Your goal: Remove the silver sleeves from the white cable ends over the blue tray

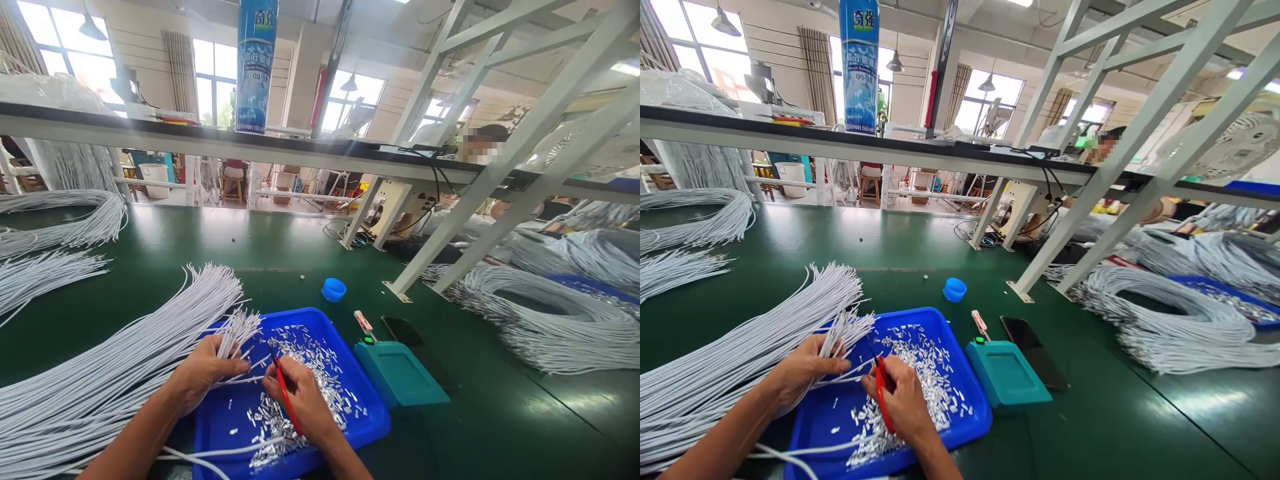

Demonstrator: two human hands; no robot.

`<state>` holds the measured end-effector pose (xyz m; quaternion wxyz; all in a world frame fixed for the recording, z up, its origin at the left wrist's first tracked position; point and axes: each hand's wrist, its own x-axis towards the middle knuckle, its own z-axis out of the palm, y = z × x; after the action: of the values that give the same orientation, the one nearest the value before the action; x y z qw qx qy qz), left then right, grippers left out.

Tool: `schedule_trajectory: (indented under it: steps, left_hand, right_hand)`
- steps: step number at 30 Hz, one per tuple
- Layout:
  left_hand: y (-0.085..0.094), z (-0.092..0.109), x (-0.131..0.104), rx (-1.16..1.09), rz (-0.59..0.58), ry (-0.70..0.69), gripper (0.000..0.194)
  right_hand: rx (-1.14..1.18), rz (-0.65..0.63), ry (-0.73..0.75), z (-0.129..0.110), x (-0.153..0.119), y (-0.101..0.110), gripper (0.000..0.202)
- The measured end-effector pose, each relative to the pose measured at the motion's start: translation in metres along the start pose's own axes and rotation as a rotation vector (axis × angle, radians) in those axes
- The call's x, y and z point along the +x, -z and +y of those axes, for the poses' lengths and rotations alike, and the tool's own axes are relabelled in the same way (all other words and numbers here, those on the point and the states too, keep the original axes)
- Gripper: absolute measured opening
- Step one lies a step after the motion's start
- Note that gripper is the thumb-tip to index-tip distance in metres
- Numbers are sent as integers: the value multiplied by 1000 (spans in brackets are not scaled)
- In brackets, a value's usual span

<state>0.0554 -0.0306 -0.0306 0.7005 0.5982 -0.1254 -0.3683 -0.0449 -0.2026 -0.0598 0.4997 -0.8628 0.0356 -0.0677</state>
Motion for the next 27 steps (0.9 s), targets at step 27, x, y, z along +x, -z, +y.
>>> schedule_trajectory:
  steps: [27]
  left_hand:
    - [-3, -7, 1, 338, 89, -151, 28]
  right_hand:
    - [-145, -63, -81, -1, -1, -6, 41]
